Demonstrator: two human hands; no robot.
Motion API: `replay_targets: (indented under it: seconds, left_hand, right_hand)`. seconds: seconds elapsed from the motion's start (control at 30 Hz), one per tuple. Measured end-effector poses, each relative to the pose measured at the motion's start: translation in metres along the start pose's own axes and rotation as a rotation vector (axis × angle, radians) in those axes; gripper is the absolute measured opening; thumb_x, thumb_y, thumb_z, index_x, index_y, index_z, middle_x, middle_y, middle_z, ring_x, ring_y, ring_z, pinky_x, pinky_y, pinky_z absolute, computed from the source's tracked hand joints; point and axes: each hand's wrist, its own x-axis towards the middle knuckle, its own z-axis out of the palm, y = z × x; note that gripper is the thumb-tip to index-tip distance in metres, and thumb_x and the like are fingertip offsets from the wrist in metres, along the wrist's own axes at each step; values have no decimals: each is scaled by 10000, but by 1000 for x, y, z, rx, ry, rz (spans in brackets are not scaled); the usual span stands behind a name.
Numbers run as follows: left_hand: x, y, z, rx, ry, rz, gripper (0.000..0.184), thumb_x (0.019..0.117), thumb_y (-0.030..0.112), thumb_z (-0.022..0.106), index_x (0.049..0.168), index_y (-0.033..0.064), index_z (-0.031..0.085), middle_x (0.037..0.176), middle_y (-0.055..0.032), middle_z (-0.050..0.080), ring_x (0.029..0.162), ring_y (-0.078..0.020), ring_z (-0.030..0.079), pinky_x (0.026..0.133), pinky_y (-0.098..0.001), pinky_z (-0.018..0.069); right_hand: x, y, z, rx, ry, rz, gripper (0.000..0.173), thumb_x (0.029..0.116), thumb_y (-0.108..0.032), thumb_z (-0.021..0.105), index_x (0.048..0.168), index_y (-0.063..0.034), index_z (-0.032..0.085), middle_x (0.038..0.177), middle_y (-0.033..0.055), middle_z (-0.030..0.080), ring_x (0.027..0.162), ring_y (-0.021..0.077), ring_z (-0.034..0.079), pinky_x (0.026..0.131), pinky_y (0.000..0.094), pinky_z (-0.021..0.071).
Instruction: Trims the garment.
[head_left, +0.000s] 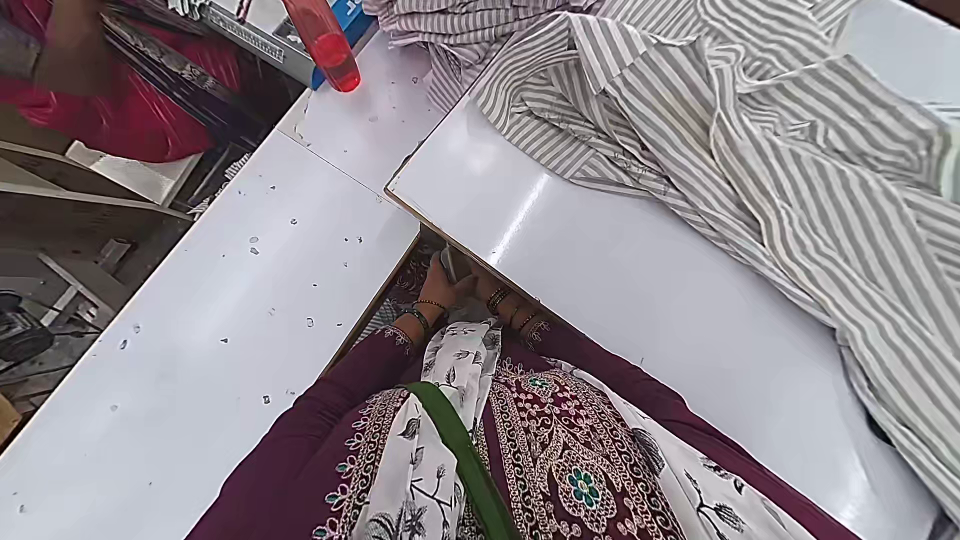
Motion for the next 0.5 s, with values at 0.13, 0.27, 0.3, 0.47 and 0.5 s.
replay_targets:
  seconds: [0.13, 0.27, 0.3, 0.47, 0.5]
  left_hand:
    - [12, 8, -7, 117, -88, -81, 439, 997, 165, 648, 1362, -59, 551, 1269, -272, 641, 1208, -369, 621, 1072, -523, 451]
    - [8, 10, -8, 136, 23, -58, 307, 1003, 90, 606, 1271, -60, 592, 1197, -279, 658, 1156, -392, 640, 1031, -546, 468]
    - [6, 9, -7, 138, 59, -34, 298, 991, 67, 614, 1251, -76, 590, 1183, -285, 656, 1144, -395, 641, 1023, -544, 472]
    - [2, 11, -4, 223, 157, 84, 436, 949, 24, 631, 1351, -93, 511, 1386, -286, 545, 1240, -399, 599, 1063, -519, 473]
    - [1, 14, -4, 247, 148, 75, 464, 957, 35, 624, 1384, -81, 483, 1421, -284, 521, 1236, -401, 605, 1053, -522, 482]
  right_hand:
    - [17, 29, 17, 31, 159, -160, 587, 974, -302, 691, 1401, 71, 536, 1378, 289, 583, 1332, 397, 538, 1156, 515, 372]
    - [2, 9, -4, 48, -65, -55, 542, 1060, -228, 558, 1489, 78, 430, 1499, 288, 483, 1438, 362, 438, 1212, 465, 285]
    - [-3, 3, -7, 66, -70, -33, 557, 1055, -194, 561, 1515, 73, 395, 1541, 284, 438, 1474, 358, 390, 1225, 464, 255]
    - [18, 19, 14, 119, 56, 24, 643, 999, -244, 661, 1497, 79, 416, 1500, 307, 472, 1431, 414, 435, 1193, 523, 316]
    - [21, 22, 17, 148, 75, 23, 642, 998, -240, 667, 1492, 85, 418, 1495, 310, 477, 1423, 417, 446, 1189, 519, 325]
